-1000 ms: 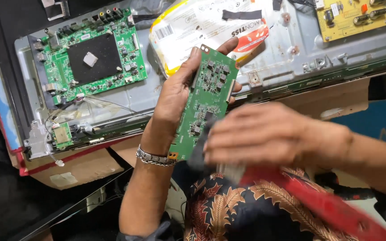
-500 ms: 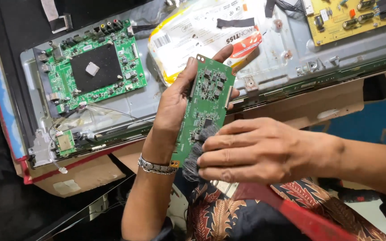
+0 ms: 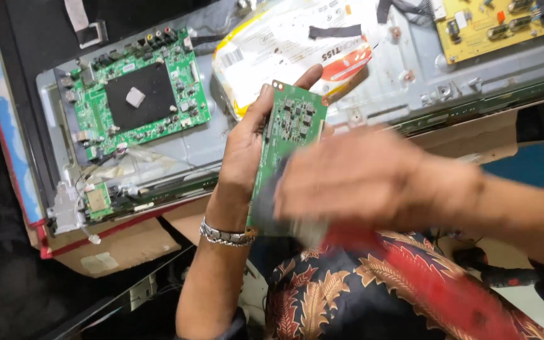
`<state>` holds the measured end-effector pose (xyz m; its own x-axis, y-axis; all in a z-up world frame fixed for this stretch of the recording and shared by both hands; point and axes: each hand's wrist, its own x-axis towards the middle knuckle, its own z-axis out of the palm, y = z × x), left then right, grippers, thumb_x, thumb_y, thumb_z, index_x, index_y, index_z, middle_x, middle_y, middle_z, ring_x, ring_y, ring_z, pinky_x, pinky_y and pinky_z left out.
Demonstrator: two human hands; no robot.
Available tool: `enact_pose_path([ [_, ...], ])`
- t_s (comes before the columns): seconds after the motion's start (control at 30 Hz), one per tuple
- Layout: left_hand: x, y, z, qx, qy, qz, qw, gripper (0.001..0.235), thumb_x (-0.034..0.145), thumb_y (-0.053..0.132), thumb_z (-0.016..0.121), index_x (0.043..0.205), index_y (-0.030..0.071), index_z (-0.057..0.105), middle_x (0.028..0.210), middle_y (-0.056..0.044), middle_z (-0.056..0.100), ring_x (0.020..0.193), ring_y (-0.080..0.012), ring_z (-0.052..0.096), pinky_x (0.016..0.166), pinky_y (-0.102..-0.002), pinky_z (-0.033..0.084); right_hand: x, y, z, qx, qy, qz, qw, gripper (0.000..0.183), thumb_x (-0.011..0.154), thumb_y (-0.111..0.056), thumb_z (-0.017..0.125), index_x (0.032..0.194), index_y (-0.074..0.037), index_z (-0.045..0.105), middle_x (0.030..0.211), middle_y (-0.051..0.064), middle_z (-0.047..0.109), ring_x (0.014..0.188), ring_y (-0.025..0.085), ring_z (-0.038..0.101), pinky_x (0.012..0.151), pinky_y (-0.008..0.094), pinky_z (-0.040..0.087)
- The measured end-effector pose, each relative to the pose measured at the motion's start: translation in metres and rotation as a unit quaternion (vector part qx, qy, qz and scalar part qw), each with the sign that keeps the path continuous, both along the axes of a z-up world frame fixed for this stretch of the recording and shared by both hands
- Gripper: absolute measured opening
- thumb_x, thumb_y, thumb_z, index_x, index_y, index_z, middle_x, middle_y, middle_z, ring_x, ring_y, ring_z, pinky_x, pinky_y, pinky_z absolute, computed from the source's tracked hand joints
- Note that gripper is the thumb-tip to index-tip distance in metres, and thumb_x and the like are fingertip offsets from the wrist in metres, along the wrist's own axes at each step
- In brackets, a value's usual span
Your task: The person holds a green circuit board and brushes it with a red-handled brush. They briefly pour a liquid from a small can onto the board, then continue brushing both sides of the board. The person flips the board over to clean the other side and finishes by brushing the edges.
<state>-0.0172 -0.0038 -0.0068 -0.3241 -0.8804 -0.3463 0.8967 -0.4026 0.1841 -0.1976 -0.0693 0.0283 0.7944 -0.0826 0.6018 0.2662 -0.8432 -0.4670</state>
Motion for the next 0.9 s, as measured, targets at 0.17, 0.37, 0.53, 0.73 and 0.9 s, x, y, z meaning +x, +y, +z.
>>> enact_pose_path([
  [0.17,-0.009,0.003,0.020,0.042,0.024,0.056,0.997,0.069,0.102,0.039,0.038,0.159,0.003,0.031,0.162,-0.028,0.031,0.148,-0.0342,0.032,0.129,-0.044,0.020,-0.001,-0.029,-0.006,0.042,-0.002,0.033,0.999,0.028,0.100,-0.012,0.061,0.118,0.008,0.068,0.119,0.022,0.074,0.111,0.036,0.075,0.101,0.049,0.060],
  [0.37,0.023,0.017,-0.006,-0.070,-0.030,0.030,0.997,0.061,0.111,0.039,0.047,0.160,0.003,0.040,0.117,-0.017,0.072,0.105,-0.0361,0.072,0.091,-0.041,0.064,-0.009,0.031,-0.028,-0.016,0.020,0.185,0.982,0.021,0.106,-0.005,0.057,0.123,0.005,0.066,0.118,0.021,0.073,0.110,0.031,0.070,0.103,0.047,0.057],
  [0.53,0.028,0.022,-0.012,-0.061,-0.053,0.042,0.996,0.062,0.111,0.041,0.041,0.159,0.002,0.040,0.136,-0.021,0.060,0.123,-0.0364,0.058,0.110,-0.048,0.046,-0.010,0.003,-0.014,-0.007,0.041,0.089,0.995,0.027,0.101,-0.019,0.058,0.121,-0.005,0.070,0.118,0.011,0.076,0.110,0.025,0.072,0.094,0.041,0.059],
  [0.73,0.028,0.025,-0.009,-0.019,-0.033,0.056,0.998,0.061,0.110,0.042,0.044,0.158,0.004,0.044,0.122,-0.020,0.069,0.101,-0.0364,0.072,0.090,-0.044,0.062,-0.010,-0.009,-0.014,0.032,0.060,0.108,0.992,0.032,0.100,-0.026,0.063,0.121,-0.003,0.070,0.122,0.013,0.074,0.115,0.030,0.072,0.091,0.044,0.058],
  [0.9,0.024,0.029,0.005,0.011,-0.049,0.055,0.997,0.061,0.109,0.041,0.046,0.157,0.004,0.046,0.124,-0.019,0.068,0.099,-0.0368,0.073,0.085,-0.042,0.065,-0.006,0.012,-0.026,0.022,0.070,0.213,0.974,0.027,0.109,-0.004,0.042,0.117,0.007,0.065,0.117,0.022,0.069,0.110,0.036,0.065,0.102,0.048,0.052],
])
